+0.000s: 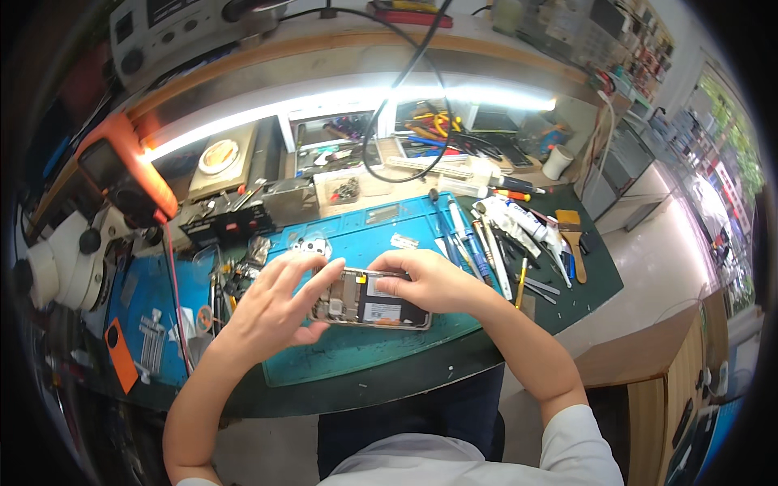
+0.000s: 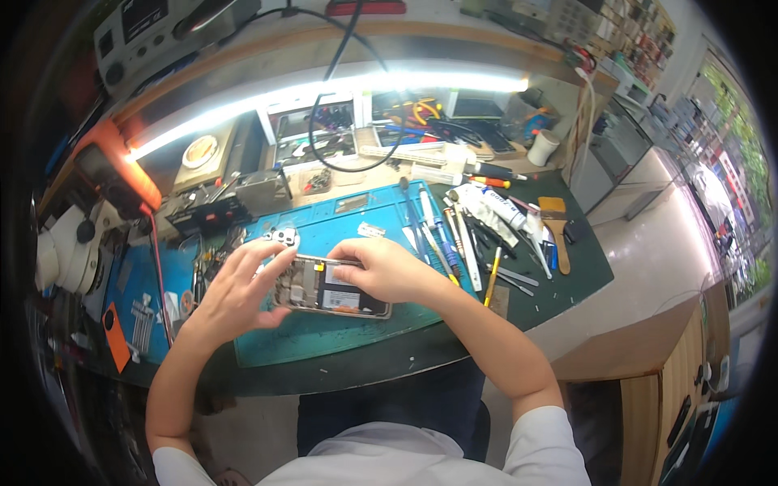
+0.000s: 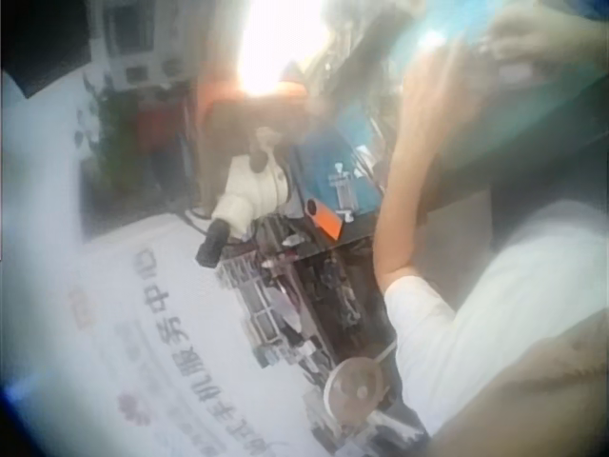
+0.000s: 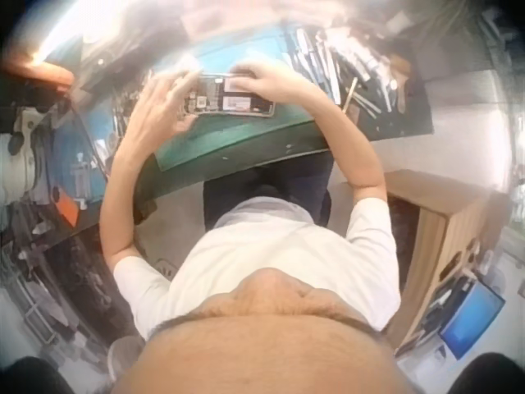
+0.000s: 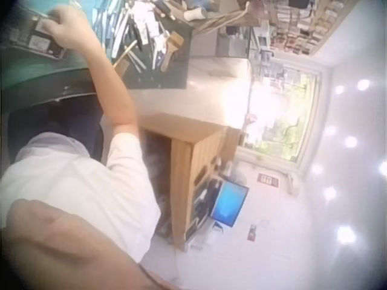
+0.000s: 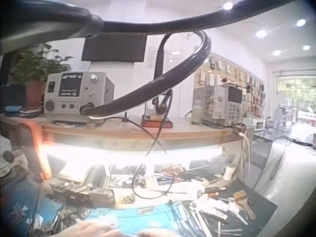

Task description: The person disassembles a smartphone, removes the back cover and internal components, and uses a hot air gun and tweezers to desolder a small chip from the motherboard. The removed chip is placed on the workbench.

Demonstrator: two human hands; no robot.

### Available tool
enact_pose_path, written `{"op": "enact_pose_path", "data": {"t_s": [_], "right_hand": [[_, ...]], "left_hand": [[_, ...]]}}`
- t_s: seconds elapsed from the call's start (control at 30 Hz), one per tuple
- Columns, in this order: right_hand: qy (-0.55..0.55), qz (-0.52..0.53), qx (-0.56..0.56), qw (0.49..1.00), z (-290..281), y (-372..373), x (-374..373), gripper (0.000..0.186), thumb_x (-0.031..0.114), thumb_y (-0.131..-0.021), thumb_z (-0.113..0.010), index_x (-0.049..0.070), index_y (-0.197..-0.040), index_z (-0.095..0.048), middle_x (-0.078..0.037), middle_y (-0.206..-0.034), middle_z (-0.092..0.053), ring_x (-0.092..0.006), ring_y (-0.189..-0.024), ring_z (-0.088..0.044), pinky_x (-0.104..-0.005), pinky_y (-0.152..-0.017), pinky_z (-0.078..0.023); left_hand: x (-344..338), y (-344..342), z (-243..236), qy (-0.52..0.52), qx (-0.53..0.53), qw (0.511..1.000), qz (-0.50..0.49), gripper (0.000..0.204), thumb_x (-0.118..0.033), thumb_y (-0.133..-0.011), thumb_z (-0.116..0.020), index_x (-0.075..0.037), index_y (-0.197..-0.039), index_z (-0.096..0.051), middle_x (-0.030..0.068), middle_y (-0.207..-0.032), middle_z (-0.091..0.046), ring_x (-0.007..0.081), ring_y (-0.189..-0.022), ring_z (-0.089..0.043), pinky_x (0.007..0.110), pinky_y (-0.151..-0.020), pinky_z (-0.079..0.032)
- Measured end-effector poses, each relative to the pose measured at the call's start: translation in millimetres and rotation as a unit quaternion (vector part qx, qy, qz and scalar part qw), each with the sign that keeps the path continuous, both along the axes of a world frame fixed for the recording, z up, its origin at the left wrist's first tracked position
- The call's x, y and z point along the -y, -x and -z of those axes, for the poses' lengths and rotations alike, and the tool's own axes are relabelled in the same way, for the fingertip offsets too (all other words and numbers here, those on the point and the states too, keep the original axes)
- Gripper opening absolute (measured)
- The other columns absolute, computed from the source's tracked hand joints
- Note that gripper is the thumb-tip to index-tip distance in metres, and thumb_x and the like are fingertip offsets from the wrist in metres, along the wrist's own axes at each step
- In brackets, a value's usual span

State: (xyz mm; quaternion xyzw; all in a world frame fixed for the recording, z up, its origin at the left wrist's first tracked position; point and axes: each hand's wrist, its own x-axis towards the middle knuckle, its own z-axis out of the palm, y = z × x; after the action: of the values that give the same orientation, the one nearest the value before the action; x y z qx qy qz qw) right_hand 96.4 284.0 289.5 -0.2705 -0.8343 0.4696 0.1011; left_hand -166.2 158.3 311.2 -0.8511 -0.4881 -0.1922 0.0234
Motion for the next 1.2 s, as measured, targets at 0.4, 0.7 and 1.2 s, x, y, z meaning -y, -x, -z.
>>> {"op": "enact_pose_path", "data": {"t_s": [0.4,0.7,1.2], "right_hand": [[0.018,0.171,-0.145,0.974,18,-7,45,0.024,0.017,-0.102,-0.068,0.002,-0.121,-0.066,-0.011,-0.111,-0.073,-0.0197,-0.096,-0.071,-0.035,-0.079,-0.057],[-0.432,0.335,0.19,0.815,32,-77,1,0.015,0.022,-0.087,-0.08,0.011,-0.087,-0.071,-0.007,-0.092,-0.063,-0.0282,-0.083,-0.069,-0.0409,-0.07,-0.056],[-0.293,0.146,-0.09,0.941,-20,-6,47,0.019,0.001,-0.092,-0.065,0.002,-0.11,-0.062,-0.014,-0.092,-0.065,-0.0301,-0.079,-0.069,-0.0405,-0.069,-0.056]], "left_hand": [[6,-44,53,0.395,0.706,0.584,-0.061,0.037,-0.01,-0.104,-0.064,0.001,-0.136,-0.049,0.0123,-0.128,-0.068,0.0179,-0.117,-0.068,0.038,-0.1,-0.057],[6,-45,58,0.395,0.71,0.582,-0.039,0.046,-0.005,-0.099,-0.067,0.0,-0.141,-0.046,0.0169,-0.126,-0.069,0.0261,-0.114,-0.071,0.043,-0.099,-0.06],[5,-40,57,0.373,0.742,0.55,-0.083,0.036,-0.01,-0.103,-0.065,0.0,-0.136,-0.054,0.013,-0.124,-0.07,0.0219,-0.11,-0.072,0.04,-0.095,-0.06]]}}
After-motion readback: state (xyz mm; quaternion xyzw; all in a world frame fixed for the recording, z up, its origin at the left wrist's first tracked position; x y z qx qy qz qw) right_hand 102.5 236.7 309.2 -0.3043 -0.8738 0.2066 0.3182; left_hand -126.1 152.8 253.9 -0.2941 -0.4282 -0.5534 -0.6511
